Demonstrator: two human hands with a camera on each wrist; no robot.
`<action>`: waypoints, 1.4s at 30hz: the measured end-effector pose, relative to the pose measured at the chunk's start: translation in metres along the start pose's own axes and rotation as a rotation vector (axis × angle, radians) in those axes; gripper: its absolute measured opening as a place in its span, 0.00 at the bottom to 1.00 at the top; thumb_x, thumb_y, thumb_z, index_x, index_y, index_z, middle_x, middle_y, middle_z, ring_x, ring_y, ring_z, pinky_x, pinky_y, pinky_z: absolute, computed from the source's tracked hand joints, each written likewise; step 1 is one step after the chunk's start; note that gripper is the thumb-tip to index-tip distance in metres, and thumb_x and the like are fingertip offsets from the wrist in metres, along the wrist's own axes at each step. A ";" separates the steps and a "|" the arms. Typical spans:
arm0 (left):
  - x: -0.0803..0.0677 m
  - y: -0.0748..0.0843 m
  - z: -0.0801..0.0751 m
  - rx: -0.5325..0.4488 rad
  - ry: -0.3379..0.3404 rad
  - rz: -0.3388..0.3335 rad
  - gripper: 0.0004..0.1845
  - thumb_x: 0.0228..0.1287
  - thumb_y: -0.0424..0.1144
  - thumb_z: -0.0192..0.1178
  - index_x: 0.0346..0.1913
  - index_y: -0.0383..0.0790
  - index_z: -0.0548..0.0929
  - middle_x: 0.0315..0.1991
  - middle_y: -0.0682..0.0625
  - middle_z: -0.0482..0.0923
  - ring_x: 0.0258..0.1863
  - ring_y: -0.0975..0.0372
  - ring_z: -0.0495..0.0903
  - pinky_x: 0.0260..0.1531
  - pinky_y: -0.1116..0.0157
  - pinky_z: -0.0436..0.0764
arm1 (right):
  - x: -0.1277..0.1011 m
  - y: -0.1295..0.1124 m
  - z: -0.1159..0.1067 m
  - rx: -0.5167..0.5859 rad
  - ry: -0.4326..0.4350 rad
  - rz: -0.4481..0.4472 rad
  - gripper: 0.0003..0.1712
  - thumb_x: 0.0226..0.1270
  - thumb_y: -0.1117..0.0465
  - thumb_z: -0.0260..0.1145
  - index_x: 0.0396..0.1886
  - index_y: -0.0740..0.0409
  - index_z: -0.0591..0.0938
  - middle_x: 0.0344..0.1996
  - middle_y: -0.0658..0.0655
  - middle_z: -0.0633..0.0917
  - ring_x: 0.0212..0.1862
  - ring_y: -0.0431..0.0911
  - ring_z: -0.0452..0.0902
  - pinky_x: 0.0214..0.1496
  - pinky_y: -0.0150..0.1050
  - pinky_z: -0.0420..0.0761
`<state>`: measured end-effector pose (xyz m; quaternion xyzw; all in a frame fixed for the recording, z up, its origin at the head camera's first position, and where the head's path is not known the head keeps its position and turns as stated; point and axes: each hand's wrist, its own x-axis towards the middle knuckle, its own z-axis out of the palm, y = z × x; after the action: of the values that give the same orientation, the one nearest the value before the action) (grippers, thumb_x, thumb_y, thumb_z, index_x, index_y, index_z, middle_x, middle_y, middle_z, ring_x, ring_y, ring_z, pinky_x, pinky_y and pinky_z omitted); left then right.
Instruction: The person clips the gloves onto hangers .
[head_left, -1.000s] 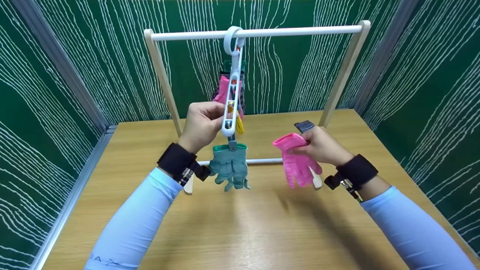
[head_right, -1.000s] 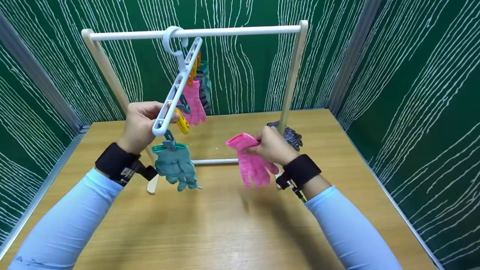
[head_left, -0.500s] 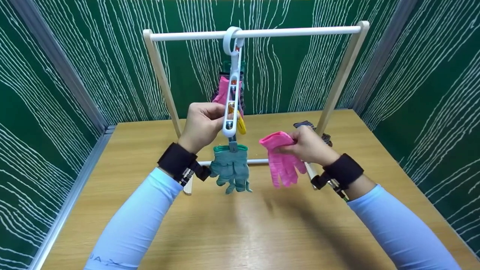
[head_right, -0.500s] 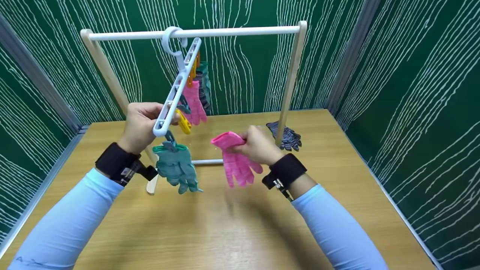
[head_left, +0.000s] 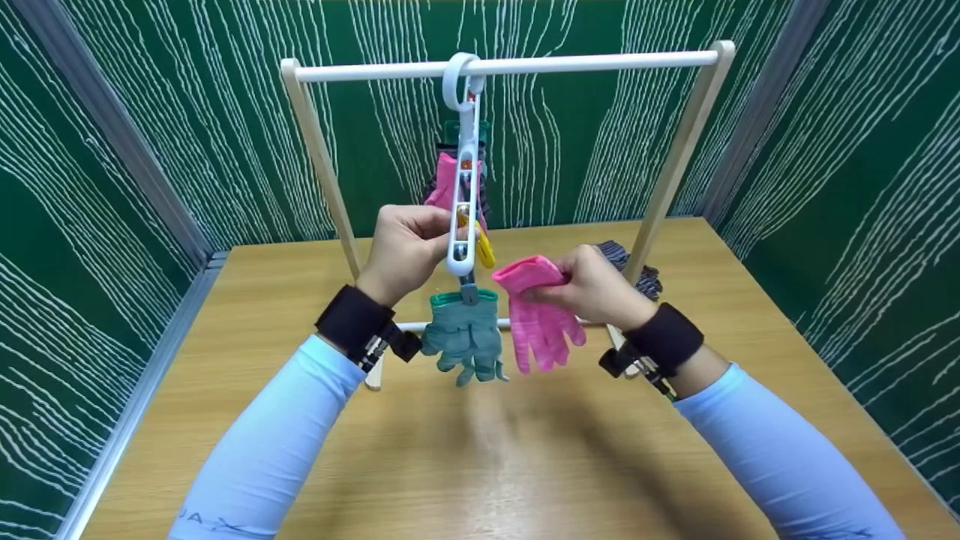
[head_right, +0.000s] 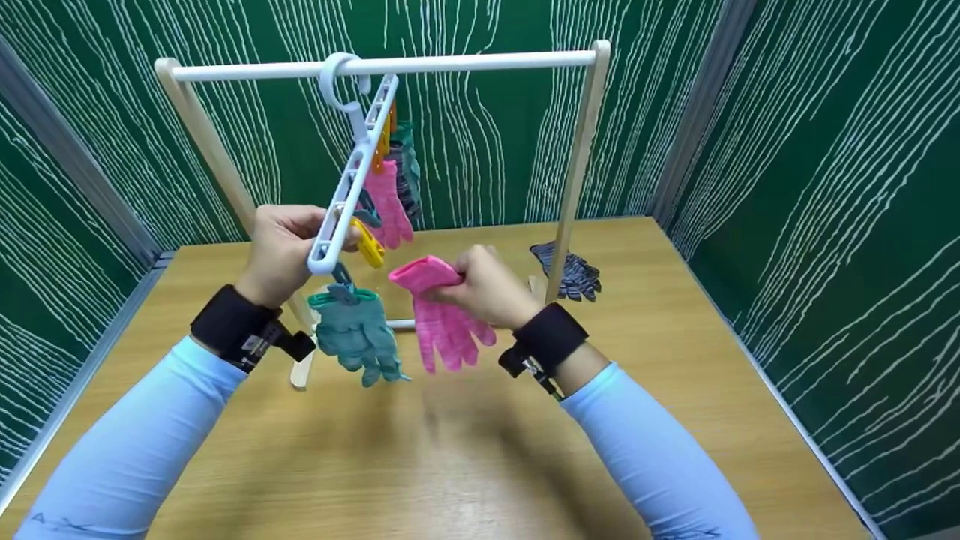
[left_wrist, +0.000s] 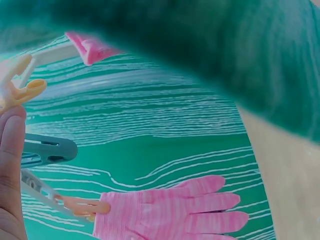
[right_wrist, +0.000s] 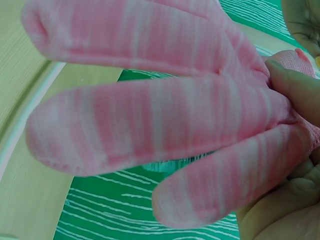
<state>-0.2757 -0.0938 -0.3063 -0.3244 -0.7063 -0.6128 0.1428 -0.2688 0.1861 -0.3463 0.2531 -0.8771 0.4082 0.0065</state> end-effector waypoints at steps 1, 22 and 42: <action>0.000 0.000 0.000 0.001 0.001 -0.002 0.07 0.70 0.24 0.69 0.46 0.21 0.91 0.43 0.33 0.92 0.36 0.68 0.90 0.48 0.65 0.91 | 0.001 -0.001 0.001 0.001 0.000 -0.004 0.07 0.70 0.66 0.77 0.41 0.67 0.93 0.31 0.65 0.94 0.26 0.45 0.88 0.29 0.31 0.88; 0.000 -0.001 0.001 0.001 0.009 -0.005 0.08 0.70 0.25 0.70 0.46 0.21 0.91 0.43 0.32 0.92 0.35 0.67 0.89 0.48 0.65 0.91 | 0.011 -0.017 0.015 0.039 0.034 -0.061 0.09 0.69 0.65 0.78 0.45 0.66 0.94 0.36 0.64 0.95 0.36 0.53 0.94 0.36 0.29 0.89; -0.001 -0.003 0.000 0.002 0.012 -0.006 0.07 0.70 0.25 0.70 0.45 0.21 0.91 0.41 0.33 0.92 0.33 0.67 0.88 0.45 0.67 0.91 | 0.016 -0.029 0.016 0.077 0.023 -0.055 0.07 0.71 0.65 0.77 0.42 0.65 0.94 0.33 0.63 0.94 0.29 0.47 0.90 0.34 0.31 0.89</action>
<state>-0.2768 -0.0940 -0.3091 -0.3185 -0.7069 -0.6145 0.1455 -0.2668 0.1518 -0.3322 0.2727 -0.8533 0.4441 0.0180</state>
